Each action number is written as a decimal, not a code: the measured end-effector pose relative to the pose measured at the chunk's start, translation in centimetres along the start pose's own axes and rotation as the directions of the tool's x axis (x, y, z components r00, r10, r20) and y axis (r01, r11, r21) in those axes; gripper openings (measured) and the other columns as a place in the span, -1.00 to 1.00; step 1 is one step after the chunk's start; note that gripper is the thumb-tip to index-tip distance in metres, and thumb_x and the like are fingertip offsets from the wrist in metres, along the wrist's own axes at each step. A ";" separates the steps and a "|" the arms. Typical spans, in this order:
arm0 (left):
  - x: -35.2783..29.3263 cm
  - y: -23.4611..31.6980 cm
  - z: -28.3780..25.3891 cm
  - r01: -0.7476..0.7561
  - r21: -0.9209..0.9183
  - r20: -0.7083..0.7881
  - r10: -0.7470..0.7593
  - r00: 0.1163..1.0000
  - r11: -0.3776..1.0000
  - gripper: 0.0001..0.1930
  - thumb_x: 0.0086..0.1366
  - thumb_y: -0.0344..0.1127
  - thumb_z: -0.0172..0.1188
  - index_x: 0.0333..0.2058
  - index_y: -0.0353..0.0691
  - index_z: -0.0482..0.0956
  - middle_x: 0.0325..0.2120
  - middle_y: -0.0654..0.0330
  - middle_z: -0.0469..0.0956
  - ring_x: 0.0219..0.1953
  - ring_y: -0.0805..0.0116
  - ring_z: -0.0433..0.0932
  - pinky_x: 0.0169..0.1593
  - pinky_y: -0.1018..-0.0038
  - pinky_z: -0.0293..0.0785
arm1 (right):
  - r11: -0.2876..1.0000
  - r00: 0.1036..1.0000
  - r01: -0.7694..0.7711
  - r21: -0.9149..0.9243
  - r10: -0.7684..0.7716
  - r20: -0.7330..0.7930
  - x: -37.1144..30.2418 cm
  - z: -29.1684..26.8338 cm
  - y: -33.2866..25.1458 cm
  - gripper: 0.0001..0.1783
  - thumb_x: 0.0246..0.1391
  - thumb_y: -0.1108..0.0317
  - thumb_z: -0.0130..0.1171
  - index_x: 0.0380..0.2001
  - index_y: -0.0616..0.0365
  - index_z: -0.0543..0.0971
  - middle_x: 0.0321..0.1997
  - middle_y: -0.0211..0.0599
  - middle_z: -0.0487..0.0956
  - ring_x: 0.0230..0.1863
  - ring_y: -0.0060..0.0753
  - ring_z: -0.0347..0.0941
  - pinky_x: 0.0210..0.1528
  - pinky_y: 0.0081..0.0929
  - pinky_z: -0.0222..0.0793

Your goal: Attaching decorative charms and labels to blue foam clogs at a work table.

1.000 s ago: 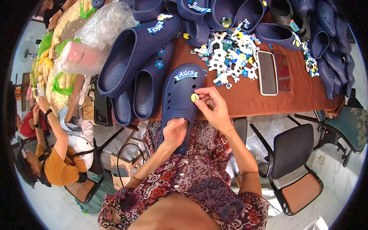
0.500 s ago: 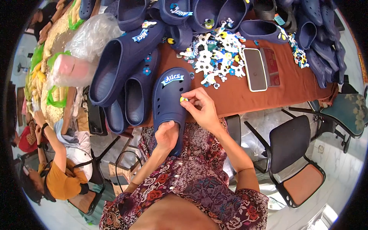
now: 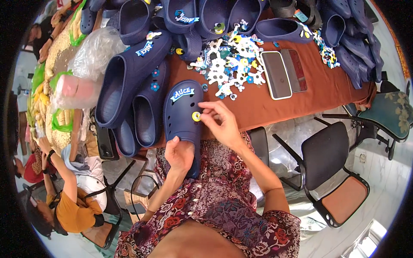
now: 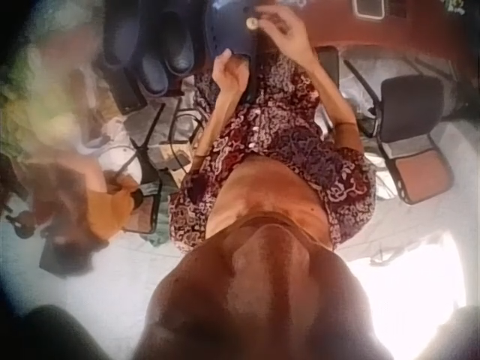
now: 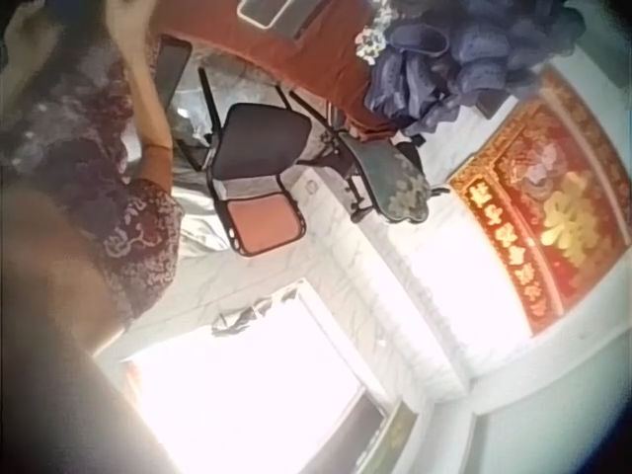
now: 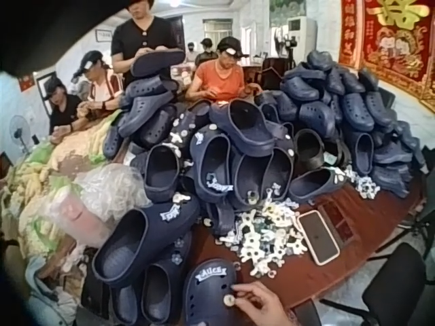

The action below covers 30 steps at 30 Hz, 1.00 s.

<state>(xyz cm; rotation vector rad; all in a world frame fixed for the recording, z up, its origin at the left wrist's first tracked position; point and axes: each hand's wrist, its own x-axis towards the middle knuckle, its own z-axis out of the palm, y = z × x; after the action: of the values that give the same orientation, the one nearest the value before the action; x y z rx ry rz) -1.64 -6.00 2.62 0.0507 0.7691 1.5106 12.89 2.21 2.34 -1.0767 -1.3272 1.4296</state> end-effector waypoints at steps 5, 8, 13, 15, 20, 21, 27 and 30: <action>0.1 0.0 -0.3 -0.010 -0.001 -0.045 0.010 0.999 1.000 -0.33 0.13 -0.26 0.16 0.22 -0.36 0.26 0.19 0.06 0.37 0.25 0.15 0.31 0.37 0.21 0.07 | 0.858 0.927 0.018 -0.513 -0.206 -0.312 1.5 -4.4 0.7 -0.75 0.17 0.50 0.14 -0.07 0.16 0.56 -0.23 -0.29 0.51 -0.34 -0.49 0.49 -0.27 -0.51 0.45; 0.0 0.2 0.1 0.006 -0.039 -0.050 -0.008 0.999 0.999 -0.39 0.16 -0.30 0.17 0.18 -0.39 0.30 0.14 0.10 0.39 0.21 0.22 0.33 0.34 0.24 0.12 | 0.697 0.900 -0.023 -0.717 -0.297 -0.318 2.6 -7.3 0.8 -0.70 0.17 0.53 0.12 -0.01 0.19 0.53 -0.24 -0.24 0.51 -0.33 -0.45 0.47 -0.26 -0.50 0.44; -0.3 1.1 0.7 0.062 0.036 -0.068 -0.059 0.996 0.997 -0.44 0.20 -0.28 0.15 0.15 -0.38 0.32 0.12 0.11 0.40 0.20 0.22 0.33 0.33 0.25 0.11 | 0.435 0.915 -0.023 -0.900 -0.355 -0.194 3.1 -9.0 1.6 -0.60 0.10 0.51 0.15 0.04 0.20 0.47 -0.17 -0.10 0.43 -0.16 -0.02 0.45 -0.15 -0.16 0.42; -0.2 1.5 1.0 0.084 0.055 -0.079 -0.079 0.994 0.995 -0.46 0.23 -0.26 0.14 0.15 -0.38 0.32 0.12 0.11 0.40 0.20 0.23 0.33 0.33 0.25 0.11 | 0.403 0.915 -0.032 -0.914 -0.356 -0.189 3.1 -8.8 1.6 -0.58 0.09 0.50 0.16 0.06 0.20 0.46 -0.17 -0.09 0.43 -0.13 0.01 0.43 -0.13 -0.14 0.41; -0.3 1.7 0.9 0.113 0.102 -0.094 -0.103 0.990 0.988 -0.49 0.28 -0.21 0.13 0.12 -0.37 0.35 0.12 0.13 0.41 0.19 0.25 0.33 0.32 0.26 0.10 | 0.396 0.927 -0.046 -0.917 -0.326 -0.188 2.9 -8.3 1.4 -0.64 0.06 0.49 0.20 -0.03 0.18 0.47 -0.16 -0.08 0.44 -0.10 0.02 0.40 -0.10 -0.12 0.38; -0.3 1.8 1.0 0.109 0.105 -0.112 -0.097 0.989 0.988 -0.48 0.25 -0.21 0.15 0.12 -0.37 0.36 0.11 0.11 0.43 0.18 0.23 0.36 0.30 0.26 0.14 | 0.395 0.927 -0.048 -0.917 -0.326 -0.188 2.7 -8.2 1.3 -0.64 0.06 0.49 0.20 -0.03 0.18 0.47 -0.16 -0.08 0.44 -0.10 0.02 0.40 -0.10 -0.12 0.38; -0.4 1.5 0.0 0.129 0.122 -0.126 -0.114 0.986 0.984 -0.51 0.25 -0.19 0.17 0.08 -0.35 0.42 0.10 0.11 0.45 0.18 0.23 0.37 0.28 0.28 0.17 | 0.762 0.960 -0.015 -0.647 -0.170 -0.224 2.5 -8.0 0.5 -0.84 0.10 0.52 0.17 -0.22 0.18 0.55 -0.27 -0.17 0.48 -0.30 -0.16 0.48 -0.25 -0.26 0.41; -0.5 1.7 -0.1 0.143 0.121 -0.128 -0.127 0.984 0.982 -0.54 0.26 -0.19 0.17 0.06 -0.34 0.44 0.10 0.11 0.46 0.18 0.23 0.37 0.28 0.29 0.17 | 0.679 0.931 -0.029 -0.733 -0.248 -0.266 4.0 -8.4 -0.1 -0.89 0.11 0.54 0.14 -0.27 0.21 0.57 -0.31 -0.16 0.49 -0.37 -0.21 0.50 -0.31 -0.31 0.42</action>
<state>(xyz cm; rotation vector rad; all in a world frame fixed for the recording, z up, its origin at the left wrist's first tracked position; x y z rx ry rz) -3.05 -6.30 3.61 0.0049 0.9484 1.3419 20.07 8.04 1.94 -1.6359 -1.7016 0.5268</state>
